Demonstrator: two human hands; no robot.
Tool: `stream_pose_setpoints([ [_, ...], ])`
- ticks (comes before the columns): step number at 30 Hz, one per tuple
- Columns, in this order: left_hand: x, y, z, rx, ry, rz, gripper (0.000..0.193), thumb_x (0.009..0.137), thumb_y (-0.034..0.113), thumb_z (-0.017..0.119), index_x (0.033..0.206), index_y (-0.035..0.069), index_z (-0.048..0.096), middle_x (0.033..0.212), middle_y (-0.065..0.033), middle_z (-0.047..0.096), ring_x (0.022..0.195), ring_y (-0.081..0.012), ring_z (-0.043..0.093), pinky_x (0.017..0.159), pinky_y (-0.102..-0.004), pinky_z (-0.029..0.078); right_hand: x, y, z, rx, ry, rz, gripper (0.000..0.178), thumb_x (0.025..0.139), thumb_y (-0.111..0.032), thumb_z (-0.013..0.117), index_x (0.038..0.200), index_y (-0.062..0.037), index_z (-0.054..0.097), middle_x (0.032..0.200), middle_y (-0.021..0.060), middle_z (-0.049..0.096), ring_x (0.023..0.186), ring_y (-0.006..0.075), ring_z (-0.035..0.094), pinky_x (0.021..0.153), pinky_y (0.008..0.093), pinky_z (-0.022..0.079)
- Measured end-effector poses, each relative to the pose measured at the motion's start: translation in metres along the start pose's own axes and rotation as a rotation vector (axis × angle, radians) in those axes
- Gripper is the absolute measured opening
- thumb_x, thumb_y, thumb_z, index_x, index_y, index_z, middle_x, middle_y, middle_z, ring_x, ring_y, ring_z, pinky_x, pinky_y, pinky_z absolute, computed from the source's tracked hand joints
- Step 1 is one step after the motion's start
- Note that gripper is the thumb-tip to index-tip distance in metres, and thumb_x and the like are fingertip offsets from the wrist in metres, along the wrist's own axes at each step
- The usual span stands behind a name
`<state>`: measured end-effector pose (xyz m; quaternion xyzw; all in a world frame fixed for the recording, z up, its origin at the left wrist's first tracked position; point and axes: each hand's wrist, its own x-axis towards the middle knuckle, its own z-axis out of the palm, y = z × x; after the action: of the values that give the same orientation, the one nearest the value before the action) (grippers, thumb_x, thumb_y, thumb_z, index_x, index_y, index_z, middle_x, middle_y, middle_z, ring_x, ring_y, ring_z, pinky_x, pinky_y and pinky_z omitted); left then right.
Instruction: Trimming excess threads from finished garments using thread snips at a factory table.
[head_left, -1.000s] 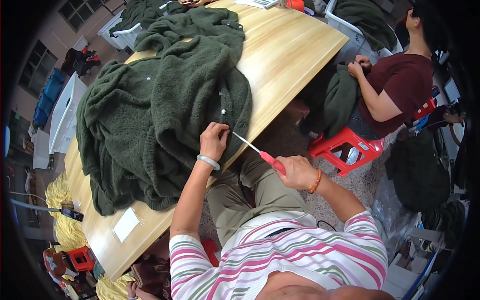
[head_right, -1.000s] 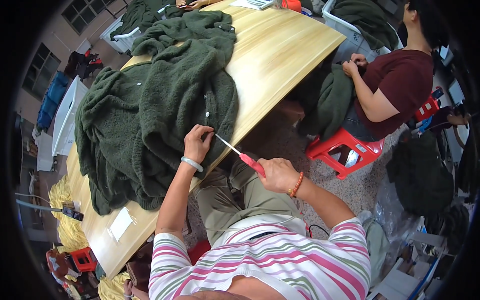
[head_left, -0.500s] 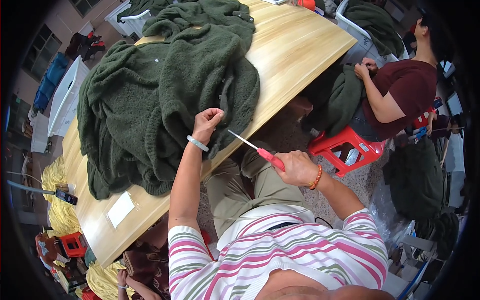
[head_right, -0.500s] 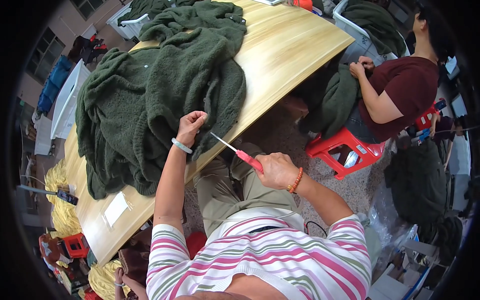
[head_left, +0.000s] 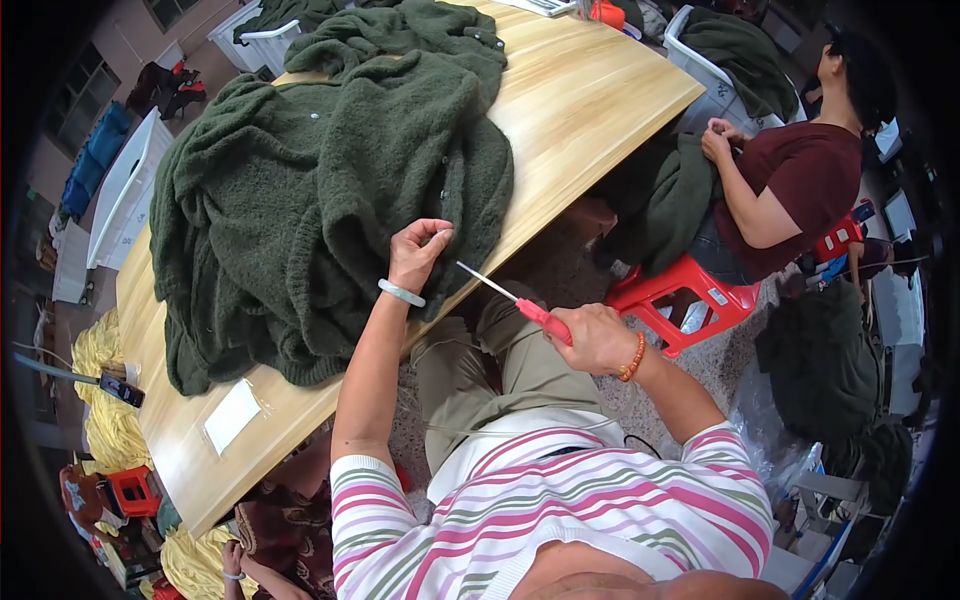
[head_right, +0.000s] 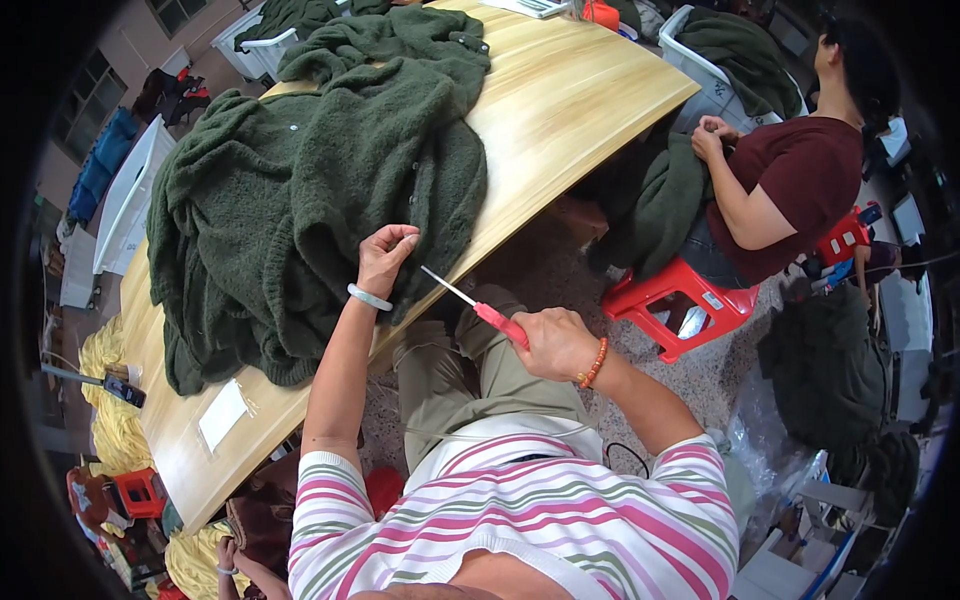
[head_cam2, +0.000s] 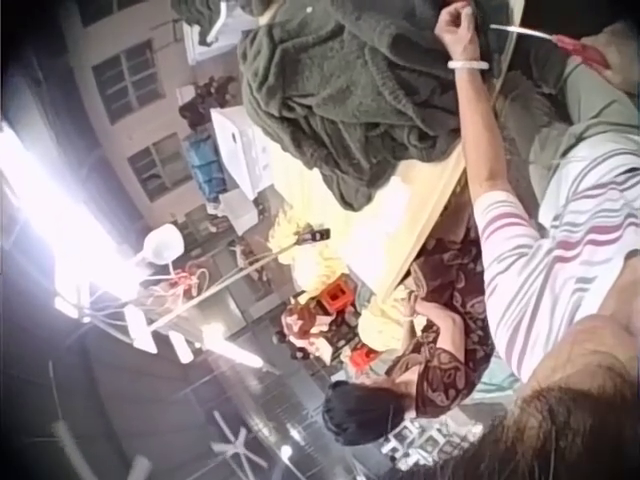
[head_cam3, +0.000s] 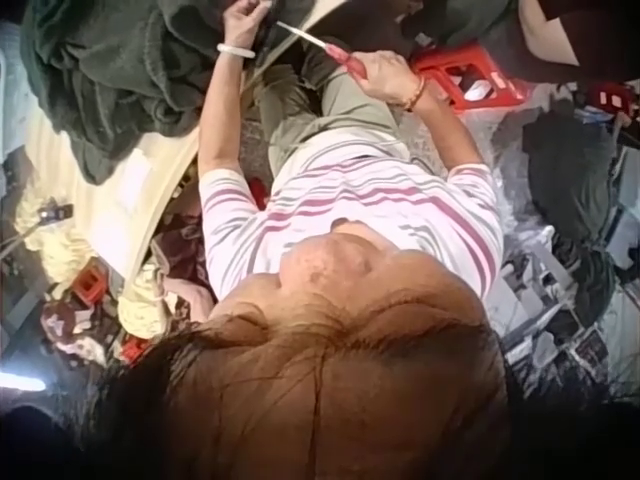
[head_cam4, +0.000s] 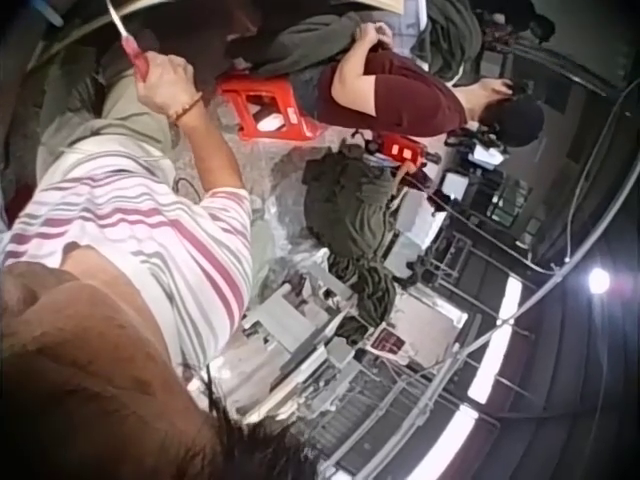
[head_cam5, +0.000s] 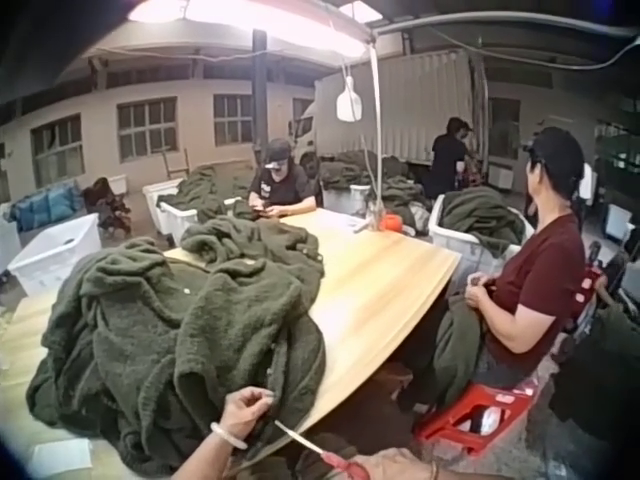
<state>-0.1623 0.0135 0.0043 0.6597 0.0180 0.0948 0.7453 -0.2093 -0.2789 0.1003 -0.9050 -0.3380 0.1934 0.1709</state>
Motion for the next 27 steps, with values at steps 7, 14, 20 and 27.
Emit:
stream_pose_setpoints([
  [7, -0.026, 0.024, 0.026, 0.581, 0.264, 0.338, 0.031, 0.081, 0.009, 0.067, 0.110, 0.000, 0.060, 0.092, -0.0079, 0.065, 0.081, -0.0163, 0.060, 0.078, -0.0250, 0.046, -0.004, 0.015, 0.006, 0.099, 0.114, -0.063, 0.021, 0.082, -0.024, 0.057, 0.095, -0.0064, 0.058, 0.076, 0.0202, 0.063, 0.078, 0.0393, 0.062, 0.070, 0.0484, 0.049],
  [14, -0.069, 0.010, 0.015, 0.817, 0.304, 0.468, 0.027, 0.067, -0.007, 0.064, 0.092, -0.001, 0.061, 0.087, -0.0123, 0.061, 0.080, -0.0259, 0.061, 0.072, -0.0310, 0.048, -0.005, 0.004, 0.010, 0.031, 0.042, -0.061, 0.020, 0.082, -0.022, 0.056, 0.094, -0.0068, 0.058, 0.076, 0.0203, 0.063, 0.078, 0.0384, 0.062, 0.070, 0.0479, 0.049],
  [20, -0.074, 0.009, 0.022, 0.787, 0.251, 0.443, 0.024, 0.068, -0.010, 0.062, 0.090, 0.000, 0.064, 0.089, -0.0114, 0.061, 0.080, -0.0256, 0.062, 0.069, -0.0293, 0.049, -0.005, -0.009, 0.004, -0.047, -0.017, -0.020, 0.018, 0.081, -0.022, 0.056, 0.089, -0.0067, 0.061, 0.078, 0.0192, 0.064, 0.080, 0.0376, 0.063, 0.072, 0.0463, 0.049],
  [27, -0.081, 0.011, 0.022, 0.795, 0.200, 0.471, 0.024, 0.070, -0.009, 0.064, 0.092, 0.002, 0.065, 0.090, -0.0103, 0.061, 0.082, -0.0242, 0.062, 0.070, -0.0282, 0.049, -0.014, -0.005, 0.000, -0.045, -0.097, -0.001, 0.019, 0.080, -0.021, 0.055, 0.090, -0.0060, 0.061, 0.081, 0.0193, 0.065, 0.083, 0.0366, 0.063, 0.077, 0.0459, 0.049],
])
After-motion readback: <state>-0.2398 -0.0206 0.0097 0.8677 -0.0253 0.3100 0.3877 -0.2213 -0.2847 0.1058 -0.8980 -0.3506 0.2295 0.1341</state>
